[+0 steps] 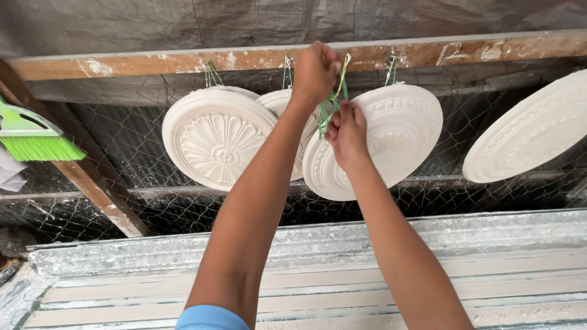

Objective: The person ties a green plastic cord into multiple loops and places them on a white decorative molding. The person then uses a sanding block to smooth the surface of the molding.

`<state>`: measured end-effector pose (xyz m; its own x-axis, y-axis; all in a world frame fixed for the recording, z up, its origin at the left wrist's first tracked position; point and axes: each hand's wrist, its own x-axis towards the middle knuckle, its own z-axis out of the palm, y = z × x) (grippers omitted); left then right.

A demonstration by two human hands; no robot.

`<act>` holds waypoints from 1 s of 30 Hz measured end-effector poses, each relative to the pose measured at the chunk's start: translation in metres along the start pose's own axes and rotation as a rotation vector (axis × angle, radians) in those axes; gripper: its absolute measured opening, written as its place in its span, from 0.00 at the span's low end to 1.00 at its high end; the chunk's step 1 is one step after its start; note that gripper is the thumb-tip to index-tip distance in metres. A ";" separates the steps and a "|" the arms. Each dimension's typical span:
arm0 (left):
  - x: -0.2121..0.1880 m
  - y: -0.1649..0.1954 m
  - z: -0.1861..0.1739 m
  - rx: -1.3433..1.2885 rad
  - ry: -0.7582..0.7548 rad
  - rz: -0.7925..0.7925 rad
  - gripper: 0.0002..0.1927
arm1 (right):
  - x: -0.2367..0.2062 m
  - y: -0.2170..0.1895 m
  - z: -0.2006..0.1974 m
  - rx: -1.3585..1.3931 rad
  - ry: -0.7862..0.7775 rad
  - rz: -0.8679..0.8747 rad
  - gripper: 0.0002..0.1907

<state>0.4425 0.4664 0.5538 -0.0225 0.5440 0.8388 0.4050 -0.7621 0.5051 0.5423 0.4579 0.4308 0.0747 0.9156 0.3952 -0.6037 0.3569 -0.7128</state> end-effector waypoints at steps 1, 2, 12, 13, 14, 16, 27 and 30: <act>-0.008 -0.011 0.004 0.010 -0.014 -0.029 0.08 | -0.003 0.010 -0.005 -0.020 0.025 0.037 0.08; -0.020 -0.022 0.007 0.019 -0.027 -0.060 0.07 | -0.008 0.018 -0.010 -0.042 0.050 0.075 0.08; -0.219 -0.065 -0.020 -0.079 0.196 -0.153 0.07 | -0.075 0.053 -0.073 -0.202 0.025 0.308 0.21; -0.266 -0.070 -0.031 -0.086 0.161 -0.210 0.08 | -0.099 0.067 -0.092 -0.209 0.013 0.321 0.23; -0.320 -0.074 -0.045 -0.003 0.114 -0.184 0.07 | -0.129 0.085 -0.108 -0.306 0.078 0.383 0.24; -0.434 -0.072 -0.077 0.027 -0.002 -0.527 0.09 | -0.215 0.121 -0.142 -0.427 0.103 0.479 0.27; -0.786 0.088 -0.278 0.781 -0.556 -0.856 0.29 | -0.582 0.163 -0.141 -2.187 -0.873 0.357 0.35; -0.785 0.102 -0.292 0.679 -0.447 -0.914 0.27 | -0.565 0.165 -0.119 -1.940 -0.848 0.119 0.29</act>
<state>0.2351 -0.1410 0.0061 -0.2867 0.9578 0.0190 0.8024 0.2292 0.5511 0.4950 0.0221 0.0206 -0.5175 0.8555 0.0184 0.8528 0.5173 -0.0715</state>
